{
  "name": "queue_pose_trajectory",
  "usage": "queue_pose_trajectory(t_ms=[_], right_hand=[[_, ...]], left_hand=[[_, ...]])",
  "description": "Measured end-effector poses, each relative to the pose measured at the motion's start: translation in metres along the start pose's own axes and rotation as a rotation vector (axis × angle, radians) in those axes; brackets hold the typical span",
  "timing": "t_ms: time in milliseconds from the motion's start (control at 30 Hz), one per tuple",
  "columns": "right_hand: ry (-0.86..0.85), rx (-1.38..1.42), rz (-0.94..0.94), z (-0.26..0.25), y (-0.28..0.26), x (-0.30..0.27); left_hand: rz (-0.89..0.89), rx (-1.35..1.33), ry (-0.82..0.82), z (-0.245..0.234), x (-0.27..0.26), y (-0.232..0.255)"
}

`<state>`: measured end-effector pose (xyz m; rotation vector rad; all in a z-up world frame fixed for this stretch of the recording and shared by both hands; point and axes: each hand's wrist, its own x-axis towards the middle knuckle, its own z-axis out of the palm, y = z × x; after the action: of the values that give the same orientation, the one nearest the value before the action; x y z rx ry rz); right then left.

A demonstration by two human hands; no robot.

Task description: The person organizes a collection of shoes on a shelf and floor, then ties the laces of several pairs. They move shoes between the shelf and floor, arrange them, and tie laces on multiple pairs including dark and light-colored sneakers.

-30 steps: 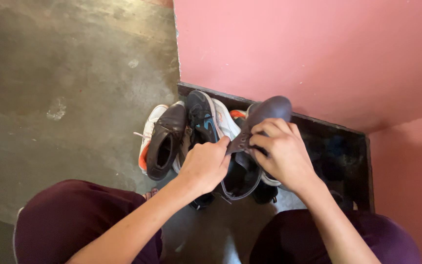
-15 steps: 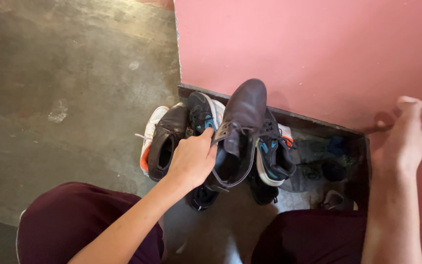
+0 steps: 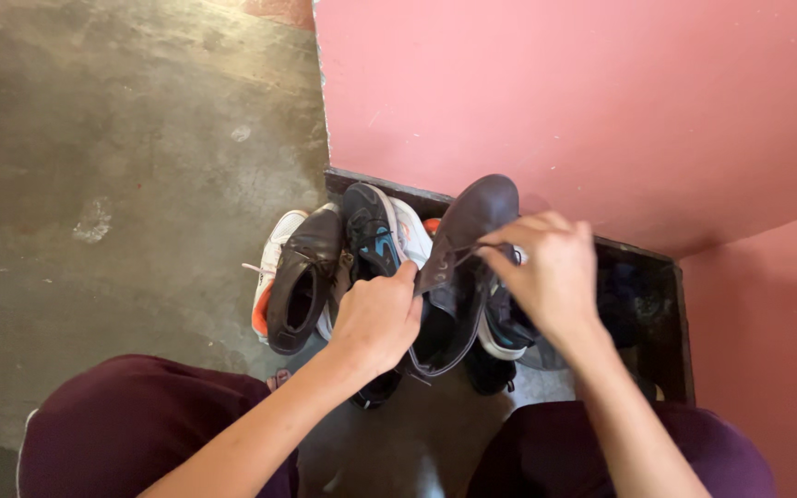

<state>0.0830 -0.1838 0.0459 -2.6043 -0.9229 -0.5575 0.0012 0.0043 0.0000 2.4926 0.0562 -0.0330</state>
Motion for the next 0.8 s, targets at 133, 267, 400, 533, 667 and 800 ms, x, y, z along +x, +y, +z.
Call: queue_pose_trajectory(t_ms=[133, 267, 400, 533, 667, 800], right_hand=[[0.085, -0.179, 0.041, -0.010, 0.019, -0.009], [0.113, 0.005, 0.172, -0.042, 0.026, -0.006], [-0.195, 0.195, 0.288, -0.035, 0.009, -0.004], [-0.215, -0.024, 0.104, 0.017, -0.011, -0.016], [-0.250, -0.105, 0.182, 0.030, 0.004, -0.014], [-0.126, -0.138, 0.217, 0.017, 0.020, -0.008]], left_hand=[[-0.003, 0.008, 0.002, 0.003, 0.004, -0.001], [-0.019, 0.050, -0.008, 0.004, 0.002, -0.008], [-0.032, 0.074, -0.069, 0.006, -0.004, -0.013], [0.021, 0.072, -0.084, 0.013, -0.008, -0.010], [0.058, 0.090, -0.097, 0.013, -0.007, -0.006], [0.064, 0.110, -0.098, 0.011, -0.005, -0.003]])
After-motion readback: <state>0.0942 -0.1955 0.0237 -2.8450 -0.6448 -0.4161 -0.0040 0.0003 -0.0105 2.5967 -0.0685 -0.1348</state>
